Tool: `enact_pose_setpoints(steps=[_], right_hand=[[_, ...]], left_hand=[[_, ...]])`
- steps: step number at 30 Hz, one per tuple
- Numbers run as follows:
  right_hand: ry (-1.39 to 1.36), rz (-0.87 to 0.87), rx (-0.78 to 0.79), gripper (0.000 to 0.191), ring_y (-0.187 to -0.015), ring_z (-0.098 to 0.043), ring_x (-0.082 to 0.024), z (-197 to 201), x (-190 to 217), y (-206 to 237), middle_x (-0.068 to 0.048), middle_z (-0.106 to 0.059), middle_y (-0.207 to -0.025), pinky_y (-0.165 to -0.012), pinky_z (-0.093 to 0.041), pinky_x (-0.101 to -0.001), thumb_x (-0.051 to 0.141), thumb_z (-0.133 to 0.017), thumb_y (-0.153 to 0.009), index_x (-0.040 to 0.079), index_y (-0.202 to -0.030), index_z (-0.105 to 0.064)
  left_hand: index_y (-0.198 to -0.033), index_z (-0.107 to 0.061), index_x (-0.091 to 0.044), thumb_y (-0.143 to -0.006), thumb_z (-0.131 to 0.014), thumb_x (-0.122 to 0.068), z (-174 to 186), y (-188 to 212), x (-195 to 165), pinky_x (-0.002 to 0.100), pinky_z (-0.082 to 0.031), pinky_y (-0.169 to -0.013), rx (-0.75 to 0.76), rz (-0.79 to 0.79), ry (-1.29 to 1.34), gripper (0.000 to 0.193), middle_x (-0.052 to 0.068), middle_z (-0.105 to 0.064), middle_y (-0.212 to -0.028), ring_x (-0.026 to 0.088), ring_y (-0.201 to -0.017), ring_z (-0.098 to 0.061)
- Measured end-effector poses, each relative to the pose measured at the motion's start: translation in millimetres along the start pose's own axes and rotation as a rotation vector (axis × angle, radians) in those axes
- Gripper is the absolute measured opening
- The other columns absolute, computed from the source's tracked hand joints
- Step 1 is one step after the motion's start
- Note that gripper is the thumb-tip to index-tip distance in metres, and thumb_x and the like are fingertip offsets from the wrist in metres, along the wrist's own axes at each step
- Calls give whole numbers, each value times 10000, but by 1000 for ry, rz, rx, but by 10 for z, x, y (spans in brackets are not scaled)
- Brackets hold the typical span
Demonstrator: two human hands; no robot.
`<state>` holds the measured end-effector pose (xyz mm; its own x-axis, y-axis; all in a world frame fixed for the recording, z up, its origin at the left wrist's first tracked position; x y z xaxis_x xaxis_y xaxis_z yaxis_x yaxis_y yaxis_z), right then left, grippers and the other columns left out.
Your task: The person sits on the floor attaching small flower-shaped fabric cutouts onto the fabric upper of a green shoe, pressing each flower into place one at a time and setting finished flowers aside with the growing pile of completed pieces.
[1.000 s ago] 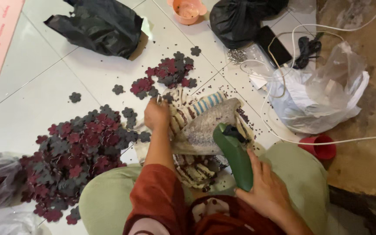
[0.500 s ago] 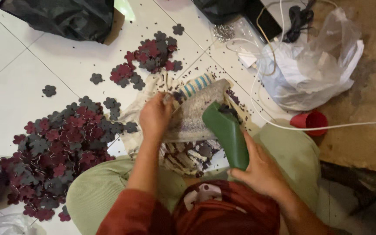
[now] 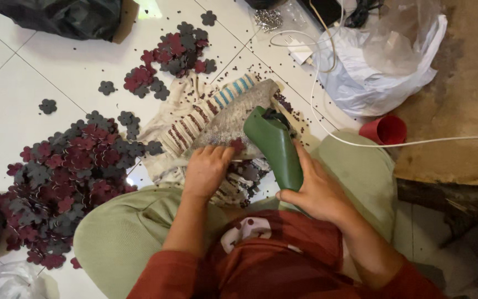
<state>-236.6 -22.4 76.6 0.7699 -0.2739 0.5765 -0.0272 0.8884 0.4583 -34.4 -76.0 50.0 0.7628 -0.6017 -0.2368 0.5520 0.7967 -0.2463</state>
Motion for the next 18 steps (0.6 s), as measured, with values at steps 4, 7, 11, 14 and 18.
enact_pose_setpoints(steps=[4, 7, 11, 14, 18], right_hand=[[13, -4, 1, 1275, -1331, -504, -398, 0, 37, 14, -241, -461, -1474, -1070, -425, -453, 393, -855, -627, 142, -1620, -96], [34, 11, -11, 1268, -1314, -525, -403, 3, 63, 28, -247, -474, -1463, -1057, -442, -450, 396, -854, -630, 149, -1617, -97], [54, -30, 13, 1265, -1278, -539, -408, -15, 39, 44, -244, -471, -1453, -1017, -457, -464, 396, -859, -631, 180, -1611, -88], [113, -88, 40, 1250, -1227, -583, -402, -26, -2, 60, -218, -547, -1358, -1011, -477, -469, 416, -840, -641, 201, -1628, -104], [126, -14, -10, 1256, -1202, -582, -420, 25, 95, 70, -238, -546, -1329, -991, -475, -484, 412, -860, -615, 182, -1608, -127]], left_hand=[[-1118, -701, -132, -893, -708, -223, 28, 156, 375, 384, -510, -751, -83, 442, 355, 242, 75, -704, -895, 241, -822, -652], [-1224, -714, -91, -1013, -684, -266, -451, 463, 696, 337, -489, -700, -30, 1006, 907, 276, 100, -671, -843, 189, -762, -594], [-1288, -635, -55, -1056, -572, -192, -643, 232, 771, 258, -556, -851, -265, 831, 1467, 277, 28, -720, -1047, 88, -942, -664], [-1293, -600, -27, -1063, -562, -133, -824, 217, 753, 268, -562, -871, -291, 808, 1591, 256, 61, -739, -1127, 101, -977, -678], [-1269, -604, -20, -1029, -583, -86, -950, 215, 720, 261, -573, -883, -273, 798, 1564, 250, 75, -743, -1153, 113, -1029, -707]])
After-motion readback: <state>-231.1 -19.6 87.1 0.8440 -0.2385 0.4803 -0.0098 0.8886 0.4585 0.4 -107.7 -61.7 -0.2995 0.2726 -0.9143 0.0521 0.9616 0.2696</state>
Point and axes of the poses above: each hand's wrist, its own y-axis away from the middle knuckle, its own z-axis out of the back of the hand, x = y × z, the point moved 10 cm from there along -y, towards the middle knuckle
